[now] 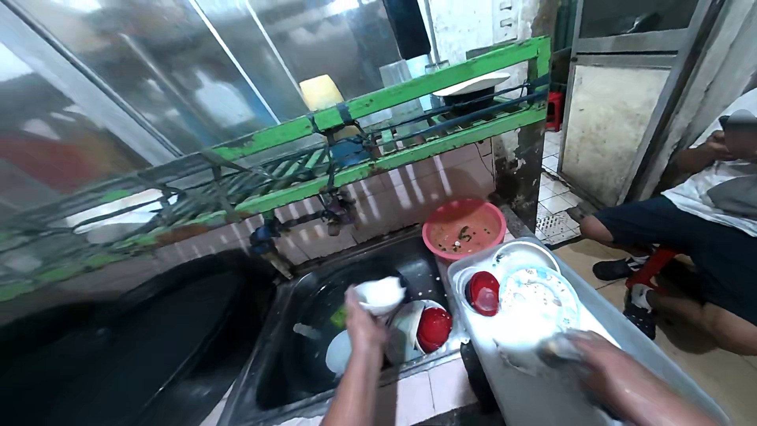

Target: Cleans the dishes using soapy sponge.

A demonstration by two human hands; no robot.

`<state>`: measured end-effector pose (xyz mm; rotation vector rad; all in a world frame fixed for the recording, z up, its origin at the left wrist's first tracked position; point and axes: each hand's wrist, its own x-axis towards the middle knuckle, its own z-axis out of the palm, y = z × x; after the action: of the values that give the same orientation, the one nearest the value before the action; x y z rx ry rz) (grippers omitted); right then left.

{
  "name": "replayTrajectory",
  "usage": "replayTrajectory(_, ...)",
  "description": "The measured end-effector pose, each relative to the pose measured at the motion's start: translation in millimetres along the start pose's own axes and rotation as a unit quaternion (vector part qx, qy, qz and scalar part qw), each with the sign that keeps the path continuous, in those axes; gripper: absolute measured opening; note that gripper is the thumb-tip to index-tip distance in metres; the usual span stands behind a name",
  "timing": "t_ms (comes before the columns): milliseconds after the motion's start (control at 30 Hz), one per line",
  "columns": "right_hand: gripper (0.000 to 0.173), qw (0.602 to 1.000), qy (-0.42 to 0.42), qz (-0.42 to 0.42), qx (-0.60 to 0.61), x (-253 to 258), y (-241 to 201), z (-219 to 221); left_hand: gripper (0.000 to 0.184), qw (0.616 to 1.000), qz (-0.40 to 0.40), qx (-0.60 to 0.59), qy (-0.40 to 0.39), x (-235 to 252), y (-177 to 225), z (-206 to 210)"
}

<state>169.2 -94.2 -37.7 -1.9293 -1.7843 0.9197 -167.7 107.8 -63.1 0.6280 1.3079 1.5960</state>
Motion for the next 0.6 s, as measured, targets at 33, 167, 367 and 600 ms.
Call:
replayTrajectory(33, 0.038, 0.998, -0.023, 0.018, -0.052, -6, 14, -1, 0.06, 0.997, -0.034, 0.0, 0.062, 20, -1, -22)
replayTrajectory(167, 0.041, 0.988, -0.02, 0.037, -0.148, -16, 38, 5, 0.05, 0.99, -0.064, 0.037, 0.123, 29, 2, -37)
replayTrajectory(367, 0.053, 0.976, -0.116, 0.079, -0.168, -7, 37, 23, 0.064, 0.902, 0.104, 0.296, -0.296, -89, -18, 82)
replayTrajectory(600, 0.049, 0.987, -0.053, 0.145, -0.033, -13, 31, 6, 0.105, 0.559, 0.187, 0.62, -0.517, -172, -102, 160)
